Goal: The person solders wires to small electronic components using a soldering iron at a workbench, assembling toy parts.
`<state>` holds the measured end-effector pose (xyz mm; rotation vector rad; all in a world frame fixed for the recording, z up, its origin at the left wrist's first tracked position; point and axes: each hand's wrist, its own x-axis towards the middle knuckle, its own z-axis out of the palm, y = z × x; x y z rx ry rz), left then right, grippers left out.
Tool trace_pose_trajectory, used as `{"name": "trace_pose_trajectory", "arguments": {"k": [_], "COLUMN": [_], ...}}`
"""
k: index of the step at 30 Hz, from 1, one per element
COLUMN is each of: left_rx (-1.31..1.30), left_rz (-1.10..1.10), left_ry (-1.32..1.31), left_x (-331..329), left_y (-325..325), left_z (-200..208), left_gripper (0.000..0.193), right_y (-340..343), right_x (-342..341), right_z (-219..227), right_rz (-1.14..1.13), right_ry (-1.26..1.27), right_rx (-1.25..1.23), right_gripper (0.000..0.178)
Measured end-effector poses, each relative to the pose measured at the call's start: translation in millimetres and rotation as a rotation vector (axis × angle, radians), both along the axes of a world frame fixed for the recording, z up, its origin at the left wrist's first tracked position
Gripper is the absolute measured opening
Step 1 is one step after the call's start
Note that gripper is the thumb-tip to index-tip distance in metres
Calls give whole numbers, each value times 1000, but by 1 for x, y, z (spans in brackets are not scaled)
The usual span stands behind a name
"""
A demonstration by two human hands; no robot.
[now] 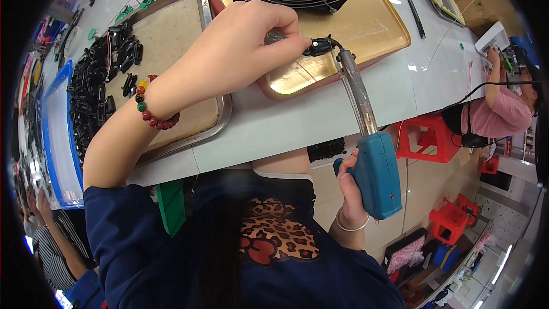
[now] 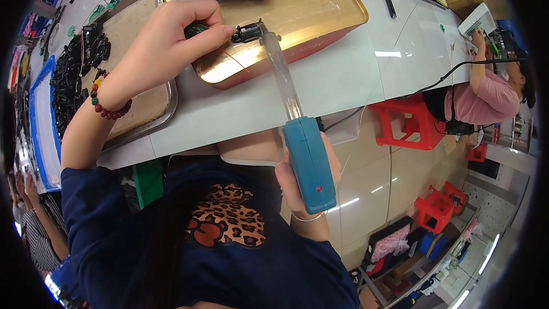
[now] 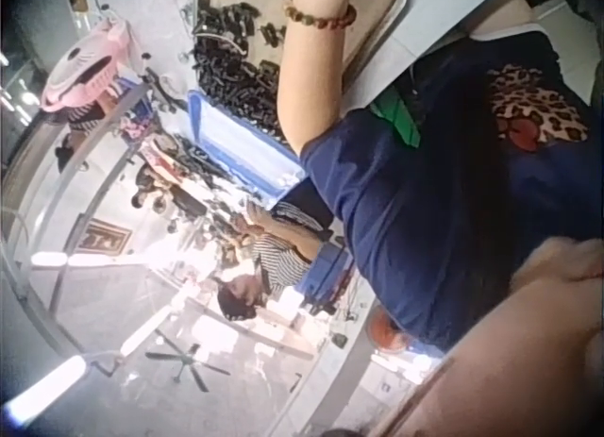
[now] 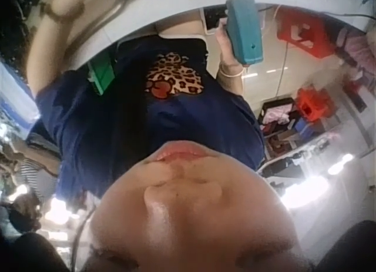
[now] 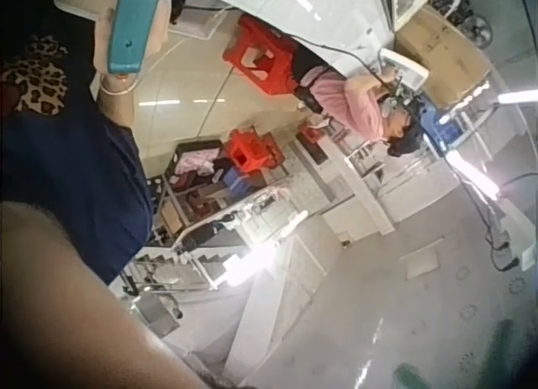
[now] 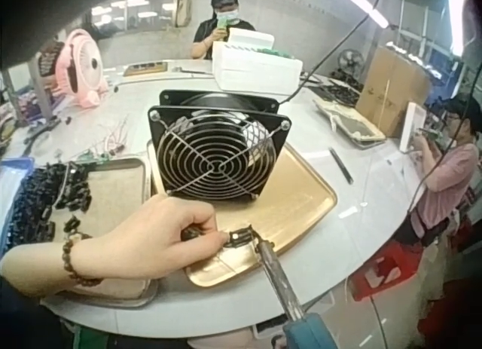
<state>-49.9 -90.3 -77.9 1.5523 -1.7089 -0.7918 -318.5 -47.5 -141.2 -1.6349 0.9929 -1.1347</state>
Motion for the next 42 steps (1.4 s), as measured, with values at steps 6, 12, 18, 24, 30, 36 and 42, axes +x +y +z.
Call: {"name": "trace_pose_trajectory", "arguments": {"k": [6,12,18,24,30,36,42], "left_rx": [35,21,26,37,40,-7,-2], "left_rz": [10,3,12,-27,-47,-53,-59], "left_ry": [86,88,84,187,170,31,19], "left_x": [0,1,1,4,4,5,5], "left_y": [2,-1,0,-2,-3,-5,-6], "left_z": [-2,-3,-2,-3,-2,-2,-1], "left_gripper": [28,27,26,28,28,28,28], "right_y": [0,1,4,1,-1,-1,0], "right_x": [11,7,9,7,7,9,9], "right_z": [7,5,8,4,1,3,6], "right_rz": [40,48,23,48,64,65,62], "right_ry": [-96,-129,-207,-190,-196,-191,-186], "right_rx": [70,121,116,39,22,35,79], "right_gripper": [33,40,49,51,51,51,51]}}
